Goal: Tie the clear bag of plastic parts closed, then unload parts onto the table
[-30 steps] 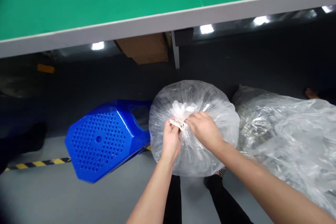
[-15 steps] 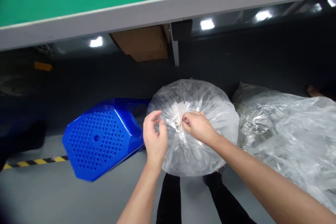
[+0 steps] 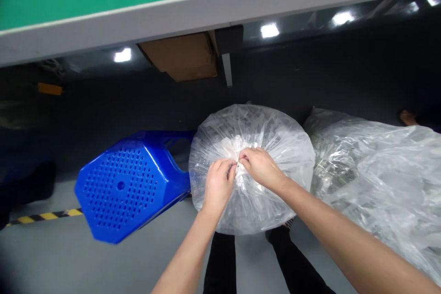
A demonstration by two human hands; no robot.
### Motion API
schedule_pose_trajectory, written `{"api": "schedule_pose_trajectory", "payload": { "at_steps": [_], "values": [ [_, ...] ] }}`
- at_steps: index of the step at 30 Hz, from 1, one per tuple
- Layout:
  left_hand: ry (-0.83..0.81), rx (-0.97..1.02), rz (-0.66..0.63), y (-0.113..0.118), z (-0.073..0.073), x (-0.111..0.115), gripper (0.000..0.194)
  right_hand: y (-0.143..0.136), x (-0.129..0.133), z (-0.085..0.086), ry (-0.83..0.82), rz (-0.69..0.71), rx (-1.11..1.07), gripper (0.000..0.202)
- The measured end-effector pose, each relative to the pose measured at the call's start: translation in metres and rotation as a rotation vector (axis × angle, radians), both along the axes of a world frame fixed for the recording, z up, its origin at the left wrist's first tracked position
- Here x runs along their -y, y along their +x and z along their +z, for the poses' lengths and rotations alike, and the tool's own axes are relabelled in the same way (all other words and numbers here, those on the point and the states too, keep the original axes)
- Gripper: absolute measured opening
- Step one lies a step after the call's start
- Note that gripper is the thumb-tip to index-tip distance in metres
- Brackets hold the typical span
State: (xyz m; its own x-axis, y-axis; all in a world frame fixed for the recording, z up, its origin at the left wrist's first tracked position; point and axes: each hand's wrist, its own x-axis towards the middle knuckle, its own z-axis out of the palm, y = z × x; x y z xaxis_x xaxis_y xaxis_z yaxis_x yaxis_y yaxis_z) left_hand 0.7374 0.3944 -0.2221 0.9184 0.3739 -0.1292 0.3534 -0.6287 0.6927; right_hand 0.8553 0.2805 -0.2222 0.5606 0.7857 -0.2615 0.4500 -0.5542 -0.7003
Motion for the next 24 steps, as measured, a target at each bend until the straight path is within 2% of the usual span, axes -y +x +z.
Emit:
{"api": "schedule_pose_trajectory", "payload": {
  "at_steps": [5,9,14,16,21,24],
  "values": [
    [0.046,-0.058,-0.035,0.003,-0.004,0.008,0.013,-0.002,0.005,-0.003,-0.020,-0.045,-0.045,0.023],
    [0.097,-0.102,0.003,0.005,-0.009,0.015,0.011,-0.005,0.007,-0.006,-0.035,-0.100,-0.100,0.021],
    [0.129,-0.067,0.029,0.011,-0.012,0.018,0.013,-0.002,0.011,-0.003,-0.079,-0.138,-0.108,0.017],
    [0.126,-0.060,0.012,0.012,-0.013,0.018,0.014,-0.001,0.014,-0.002,-0.105,-0.114,-0.067,0.014],
    [0.127,-0.084,-0.025,0.006,-0.017,0.016,0.014,-0.004,0.016,-0.010,-0.124,0.084,-0.068,0.014],
    [0.100,-0.065,-0.013,0.003,-0.017,0.012,0.016,-0.005,0.012,-0.016,-0.111,0.094,-0.121,0.014]
  ]
}}
